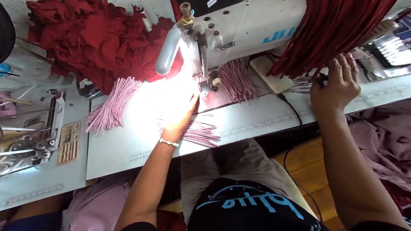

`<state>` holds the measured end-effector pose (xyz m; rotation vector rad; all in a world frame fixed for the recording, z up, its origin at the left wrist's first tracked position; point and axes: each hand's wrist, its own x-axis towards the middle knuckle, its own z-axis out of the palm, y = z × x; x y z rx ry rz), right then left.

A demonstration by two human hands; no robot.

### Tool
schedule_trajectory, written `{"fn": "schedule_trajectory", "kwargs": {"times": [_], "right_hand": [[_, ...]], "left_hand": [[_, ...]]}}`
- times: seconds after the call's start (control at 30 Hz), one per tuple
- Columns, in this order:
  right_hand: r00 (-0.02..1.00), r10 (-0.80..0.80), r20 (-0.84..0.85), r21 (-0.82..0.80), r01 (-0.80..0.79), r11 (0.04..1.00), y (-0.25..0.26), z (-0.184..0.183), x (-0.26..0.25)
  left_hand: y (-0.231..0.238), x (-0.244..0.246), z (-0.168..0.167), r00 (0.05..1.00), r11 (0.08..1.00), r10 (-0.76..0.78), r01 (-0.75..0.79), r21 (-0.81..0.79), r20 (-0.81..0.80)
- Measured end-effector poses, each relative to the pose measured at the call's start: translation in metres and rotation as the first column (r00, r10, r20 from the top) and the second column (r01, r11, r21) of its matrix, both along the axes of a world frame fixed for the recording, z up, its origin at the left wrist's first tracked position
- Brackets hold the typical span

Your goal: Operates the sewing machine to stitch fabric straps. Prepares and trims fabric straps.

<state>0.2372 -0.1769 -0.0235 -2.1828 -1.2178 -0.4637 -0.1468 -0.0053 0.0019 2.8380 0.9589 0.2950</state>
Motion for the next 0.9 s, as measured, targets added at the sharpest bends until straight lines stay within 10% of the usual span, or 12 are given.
{"fn": "schedule_trajectory", "kwargs": {"times": [0.57,0.9], "right_hand": [[0.990,-0.076,-0.118,-0.212,0.050,0.976,0.004,0.002,-0.002],[0.999,-0.046,-0.025,-0.043,0.045,0.998,-0.001,-0.003,-0.001]], "left_hand": [[0.025,0.000,0.000,0.993,0.992,0.030,-0.016,-0.125,0.117],[0.000,0.007,0.003,0.972,0.924,0.211,-0.165,-0.344,0.101]]}}
